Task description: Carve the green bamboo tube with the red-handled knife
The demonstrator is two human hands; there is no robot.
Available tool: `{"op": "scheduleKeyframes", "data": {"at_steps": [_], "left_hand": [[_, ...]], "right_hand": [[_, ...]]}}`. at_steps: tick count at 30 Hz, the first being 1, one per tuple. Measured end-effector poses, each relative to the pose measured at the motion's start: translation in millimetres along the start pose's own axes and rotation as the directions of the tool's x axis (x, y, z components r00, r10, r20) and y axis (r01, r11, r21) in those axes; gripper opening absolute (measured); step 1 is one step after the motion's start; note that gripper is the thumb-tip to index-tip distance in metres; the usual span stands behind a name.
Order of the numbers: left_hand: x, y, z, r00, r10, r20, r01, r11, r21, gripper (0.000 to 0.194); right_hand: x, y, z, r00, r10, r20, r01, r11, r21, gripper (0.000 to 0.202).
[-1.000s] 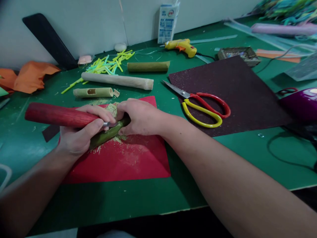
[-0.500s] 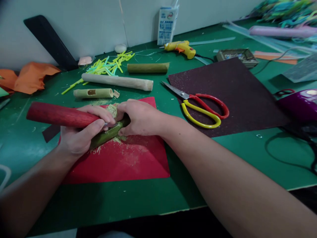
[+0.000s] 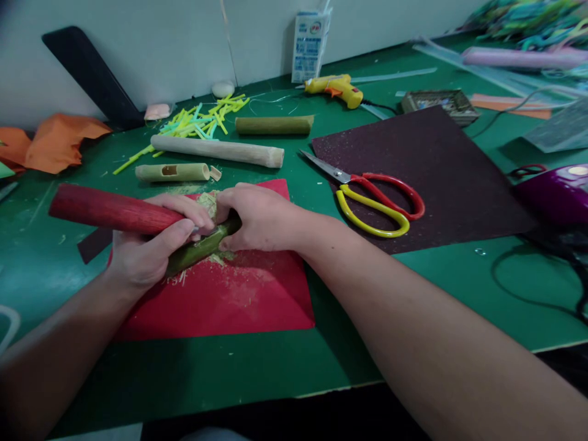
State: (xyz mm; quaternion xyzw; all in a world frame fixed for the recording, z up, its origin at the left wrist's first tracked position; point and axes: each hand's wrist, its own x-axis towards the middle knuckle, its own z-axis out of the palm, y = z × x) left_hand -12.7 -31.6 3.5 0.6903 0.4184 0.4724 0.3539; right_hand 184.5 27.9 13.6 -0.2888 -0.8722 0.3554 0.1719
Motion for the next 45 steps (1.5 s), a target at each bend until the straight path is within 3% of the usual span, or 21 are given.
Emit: {"op": "scheduleKeyframes", "data": {"at_steps": [4,12,18,25,33,38,45], "left_hand": [[4,0,2.2,0.993,-0.103,-0.051,0.100,0.994,-0.052,0.011],[5,4,5.5,0.997,-0.040,-0.068,0.038,0.999,-0.021,0.013],[5,7,8.4,0.989,-0.027,-0.149,0.028,1.000,0.006,0.016],[-1,-4,5.1,0.977,0.138,-0.164,-0.145,0.989,-0.032,0.017],[-4,-8,2.3,0.969,0.213,-0.123,-0.217,0.976,-0.026,0.017],[-1,-3,1.8,0.978,0.154,-0.139,-0.156,0.988,0.000,0.014],[0,4,2.2,0.999,0.053,-0.012,-0.052,0.998,0.036,0.012]], "right_hand": [[0,2,1,1.000,-0.006,-0.019,0.006,1.000,-0.001,0.021],[1,-1,1,0.999,0.040,-0.006,-0.040,0.999,-0.027,0.021],[0,-2,1,0.998,0.058,-0.020,-0.059,0.997,-0.055,0.023],[0,-2,2,0.997,0.075,-0.019,-0.076,0.995,-0.058,0.026],[0,-2,1,0.994,0.108,-0.027,-0.110,0.992,-0.055,0.027],[0,-1,1,0.999,0.050,-0.017,-0.051,0.998,-0.042,0.023],[0,-2,-1,1.000,0.023,0.008,-0.023,1.000,-0.014,0.019]]}}
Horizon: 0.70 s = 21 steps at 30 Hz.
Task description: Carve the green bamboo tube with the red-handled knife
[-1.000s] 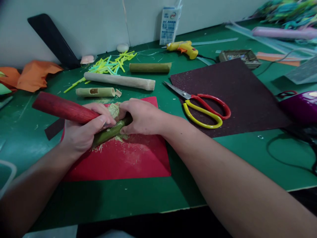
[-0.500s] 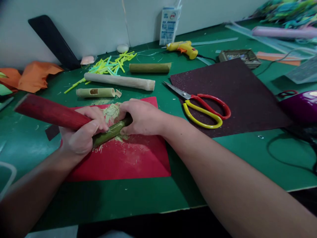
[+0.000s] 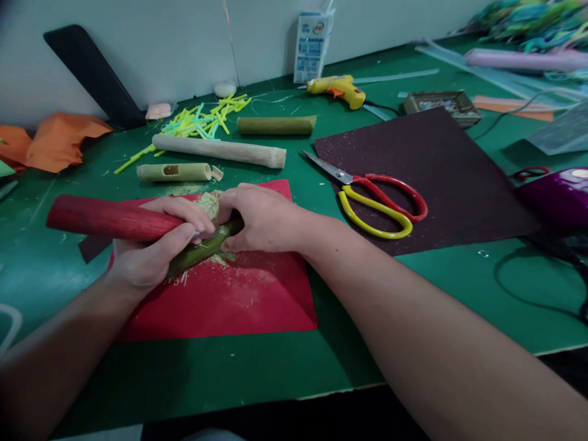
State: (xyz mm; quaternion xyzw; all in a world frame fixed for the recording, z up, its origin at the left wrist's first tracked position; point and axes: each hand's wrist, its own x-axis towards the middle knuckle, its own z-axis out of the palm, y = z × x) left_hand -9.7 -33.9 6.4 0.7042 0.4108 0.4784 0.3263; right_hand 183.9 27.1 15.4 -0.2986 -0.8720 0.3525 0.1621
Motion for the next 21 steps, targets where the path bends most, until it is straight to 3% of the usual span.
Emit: {"op": "scheduleKeyframes", "data": {"at_steps": [21], "left_hand": [[2.0,2.4,0.5,1.000,0.001,0.011,-0.001,1.000,0.000,0.009]], "right_hand": [[-0.4,-0.8,0.4,1.000,0.010,-0.006,-0.010,1.000,-0.001,0.020]]}}
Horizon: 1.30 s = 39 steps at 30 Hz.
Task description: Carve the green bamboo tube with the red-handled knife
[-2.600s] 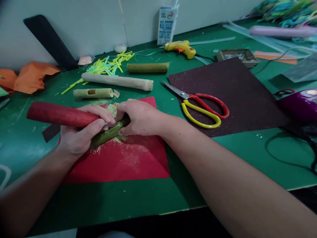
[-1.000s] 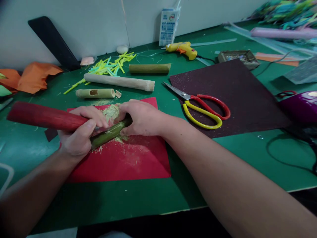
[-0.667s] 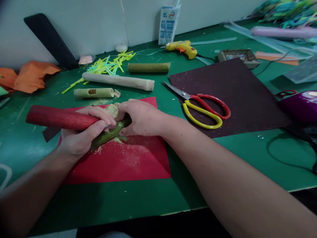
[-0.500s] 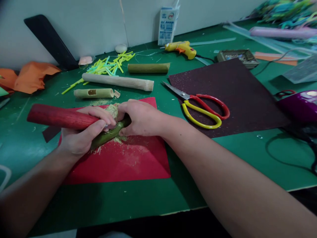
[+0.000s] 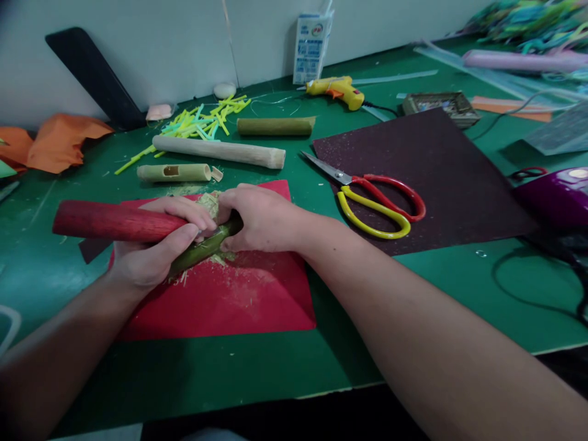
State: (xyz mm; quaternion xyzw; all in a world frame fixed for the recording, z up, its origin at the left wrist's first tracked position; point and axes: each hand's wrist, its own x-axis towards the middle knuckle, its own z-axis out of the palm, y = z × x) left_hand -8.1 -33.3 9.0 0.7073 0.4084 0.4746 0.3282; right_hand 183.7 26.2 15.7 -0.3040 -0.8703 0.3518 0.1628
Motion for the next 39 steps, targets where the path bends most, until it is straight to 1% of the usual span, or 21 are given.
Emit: {"op": "scheduleKeyframes", "data": {"at_steps": [6,9,11,15,19,22,28,35,37,39], "left_hand": [[1,1,0.5,1.000,-0.006,0.003,0.006,1.000,0.016,0.011],[2,0,1.8,0.997,-0.065,-0.036,0.066,0.998,0.024,0.010],[3,0,2.2,0.993,-0.109,-0.050,0.109,0.994,-0.001,0.009],[3,0,1.9,0.994,-0.109,-0.010,0.108,0.993,-0.049,0.011],[2,3,2.2,0.993,-0.112,-0.047,0.114,0.993,0.029,0.014],[-1,3,2.5,0.995,-0.086,-0.059,0.091,0.993,0.073,0.013],[-10,-4,1.7,0.990,0.033,-0.139,-0.016,0.993,0.120,0.016],[-11,-5,-0.3,0.991,0.050,-0.122,-0.039,0.995,0.093,0.014],[-11,-6,-0.2,0.988,0.049,-0.145,-0.038,0.996,0.078,0.014],[-10,-7,0.4,0.979,0.065,-0.192,-0.056,0.997,0.055,0.015]], "right_hand": [[0,1,0,1.000,-0.002,0.000,0.002,1.000,-0.007,0.020],[1,2,0,1.000,-0.003,0.010,0.003,1.000,-0.011,0.020],[1,1,0,1.000,0.005,0.012,-0.005,1.000,-0.030,0.021],[1,-2,0,0.999,0.046,-0.006,-0.047,0.997,-0.067,0.022],[0,-2,1,0.999,0.042,-0.013,-0.043,0.997,-0.063,0.022],[-1,0,2,0.999,0.031,-0.027,-0.032,0.998,-0.051,0.023],[-1,1,3,0.998,0.058,-0.035,-0.059,0.997,-0.039,0.026],[0,-1,1,0.997,0.077,-0.017,-0.078,0.996,-0.037,0.025],[0,-2,1,0.996,0.086,-0.013,-0.087,0.996,-0.036,0.026],[0,-3,1,0.997,0.080,-0.017,-0.081,0.996,-0.035,0.026]]}}
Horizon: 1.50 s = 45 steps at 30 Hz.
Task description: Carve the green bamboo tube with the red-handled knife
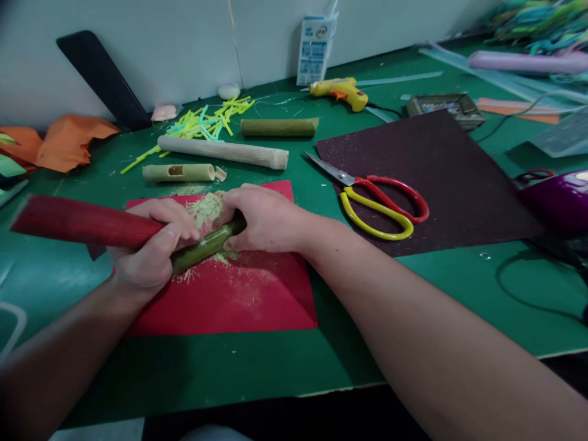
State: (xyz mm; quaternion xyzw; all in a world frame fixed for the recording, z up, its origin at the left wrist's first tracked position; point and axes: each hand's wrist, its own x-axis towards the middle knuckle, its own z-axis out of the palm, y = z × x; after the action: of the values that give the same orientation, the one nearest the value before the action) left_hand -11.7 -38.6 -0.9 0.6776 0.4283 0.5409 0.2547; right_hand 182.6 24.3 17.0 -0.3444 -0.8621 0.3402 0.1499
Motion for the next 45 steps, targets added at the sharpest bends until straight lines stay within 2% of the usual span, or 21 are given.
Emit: {"op": "scheduleKeyframes", "data": {"at_steps": [3,9,14,20,26,32,38,45], "left_hand": [[2,0,1.9,1.000,-0.003,0.001,0.003,0.999,-0.038,0.015],[7,4,2.5,0.995,-0.045,0.087,0.052,0.996,-0.075,0.014],[8,6,0.2,0.982,-0.055,0.178,0.065,0.997,-0.052,0.014],[9,6,1.1,0.977,-0.046,0.207,0.052,0.998,-0.026,0.012],[9,6,2.3,0.983,-0.055,0.177,0.049,0.998,0.035,0.012],[7,2,4.1,0.996,-0.029,0.085,0.033,0.999,-0.038,0.017],[3,-4,3.5,0.998,0.064,0.014,-0.064,0.998,-0.006,0.019],[0,-8,3.1,0.991,0.118,-0.059,-0.115,0.992,0.047,0.018]], "right_hand": [[0,0,0,0.999,-0.032,0.000,0.032,0.999,0.004,0.024],[1,3,1,0.998,-0.063,0.009,0.063,0.998,0.000,0.021],[1,4,1,0.997,-0.079,0.002,0.079,0.997,0.006,0.020],[1,5,2,0.997,-0.078,-0.003,0.078,0.997,0.003,0.019],[1,5,1,0.998,-0.066,0.007,0.066,0.998,0.007,0.021],[2,5,2,0.999,-0.047,-0.005,0.046,0.999,-0.005,0.027],[2,6,2,0.998,-0.056,-0.010,0.056,0.998,-0.002,0.025],[1,7,3,0.999,-0.043,-0.013,0.044,0.999,0.015,0.025]]}}
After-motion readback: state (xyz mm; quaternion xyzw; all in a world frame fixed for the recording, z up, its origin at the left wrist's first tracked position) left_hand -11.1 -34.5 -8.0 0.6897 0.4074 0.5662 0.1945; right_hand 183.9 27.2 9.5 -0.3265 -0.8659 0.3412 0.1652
